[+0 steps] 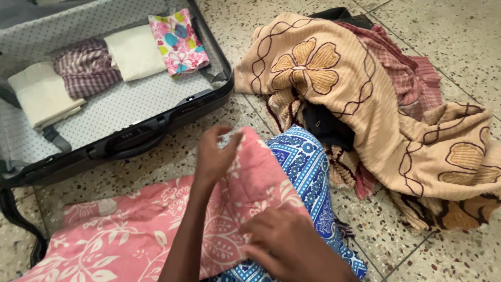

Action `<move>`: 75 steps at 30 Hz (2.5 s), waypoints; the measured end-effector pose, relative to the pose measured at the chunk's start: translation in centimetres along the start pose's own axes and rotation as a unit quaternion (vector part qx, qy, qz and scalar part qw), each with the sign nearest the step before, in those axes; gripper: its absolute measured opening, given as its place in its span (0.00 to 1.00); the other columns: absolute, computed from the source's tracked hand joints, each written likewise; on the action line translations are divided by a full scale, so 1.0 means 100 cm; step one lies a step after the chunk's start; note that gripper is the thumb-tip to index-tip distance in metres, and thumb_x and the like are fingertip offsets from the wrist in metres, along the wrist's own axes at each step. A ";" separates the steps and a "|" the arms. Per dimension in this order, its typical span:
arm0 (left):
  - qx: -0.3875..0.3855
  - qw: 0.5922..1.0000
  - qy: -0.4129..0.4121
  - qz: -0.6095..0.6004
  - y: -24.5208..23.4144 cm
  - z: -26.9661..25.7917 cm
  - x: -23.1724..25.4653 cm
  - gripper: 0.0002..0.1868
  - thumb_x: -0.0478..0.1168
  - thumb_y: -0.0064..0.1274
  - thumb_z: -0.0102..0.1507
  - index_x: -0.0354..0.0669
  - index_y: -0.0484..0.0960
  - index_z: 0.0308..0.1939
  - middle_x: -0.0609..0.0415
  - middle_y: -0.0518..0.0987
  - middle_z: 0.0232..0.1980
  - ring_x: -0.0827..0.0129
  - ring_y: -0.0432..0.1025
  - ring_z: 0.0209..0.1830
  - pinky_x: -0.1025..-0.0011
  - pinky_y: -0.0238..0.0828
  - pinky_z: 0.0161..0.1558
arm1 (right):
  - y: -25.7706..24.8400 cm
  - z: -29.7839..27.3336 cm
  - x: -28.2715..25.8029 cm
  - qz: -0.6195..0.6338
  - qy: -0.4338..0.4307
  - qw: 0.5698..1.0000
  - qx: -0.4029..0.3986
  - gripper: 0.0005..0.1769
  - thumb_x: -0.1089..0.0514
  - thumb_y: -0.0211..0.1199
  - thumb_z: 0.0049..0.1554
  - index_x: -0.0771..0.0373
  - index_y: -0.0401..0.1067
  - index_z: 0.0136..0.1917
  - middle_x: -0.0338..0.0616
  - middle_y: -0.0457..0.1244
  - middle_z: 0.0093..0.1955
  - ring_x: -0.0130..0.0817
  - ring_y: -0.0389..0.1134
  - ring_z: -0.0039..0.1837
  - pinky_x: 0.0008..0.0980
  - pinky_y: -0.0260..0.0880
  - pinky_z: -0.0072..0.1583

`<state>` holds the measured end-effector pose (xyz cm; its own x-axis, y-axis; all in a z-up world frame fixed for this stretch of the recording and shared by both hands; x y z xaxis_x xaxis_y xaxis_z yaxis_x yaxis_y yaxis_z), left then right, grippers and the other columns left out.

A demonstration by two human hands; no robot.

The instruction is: The person folds a pink patterned cloth by hand while sitting on the floor next to an open suitcase and a blanket.

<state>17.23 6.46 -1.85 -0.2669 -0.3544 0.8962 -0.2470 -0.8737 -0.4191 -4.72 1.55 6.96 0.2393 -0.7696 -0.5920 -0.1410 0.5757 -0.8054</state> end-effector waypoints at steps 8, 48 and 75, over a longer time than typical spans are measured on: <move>-0.083 0.990 -0.097 0.067 0.052 0.011 0.006 0.33 0.64 0.43 0.67 0.33 0.78 0.47 0.30 0.81 0.45 0.40 0.77 0.46 0.49 0.70 0.49 | -0.061 0.000 0.051 -0.112 0.230 0.944 0.210 0.26 0.50 0.65 0.54 0.69 0.69 0.60 0.58 0.67 0.54 0.53 0.71 0.53 0.49 0.71 0.53; -0.155 0.958 -0.238 -0.033 0.064 -0.003 -0.059 0.44 0.69 0.22 0.69 0.36 0.79 0.27 0.43 0.78 0.26 0.55 0.75 0.28 0.55 0.69 0.38 | -0.039 0.016 0.109 0.012 0.339 0.937 0.082 0.25 0.42 0.62 0.55 0.67 0.72 0.53 0.57 0.67 0.32 0.49 0.71 0.34 0.50 0.70 0.41; -0.066 0.997 -0.010 -0.048 0.085 0.040 0.066 0.36 0.63 0.22 0.71 0.40 0.77 0.31 0.44 0.77 0.27 0.54 0.71 0.27 0.48 0.64 0.36 | -0.120 -0.034 0.083 0.041 0.407 0.889 0.208 0.28 0.43 0.64 0.53 0.66 0.76 0.58 0.55 0.74 0.44 0.44 0.77 0.44 0.42 0.73 0.50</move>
<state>17.15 -4.63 1.08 -0.2176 -0.2802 0.9350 -0.3906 -0.8529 -0.3465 -4.34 -12.70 11.55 -0.5536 -0.5682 -0.6088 0.2812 0.5606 -0.7789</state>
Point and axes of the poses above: each hand's wrist, its own z-axis towards the middle knuckle, its own y-axis out of the palm, x = y × z, the point moved 10 cm from there along z, towards the middle knuckle
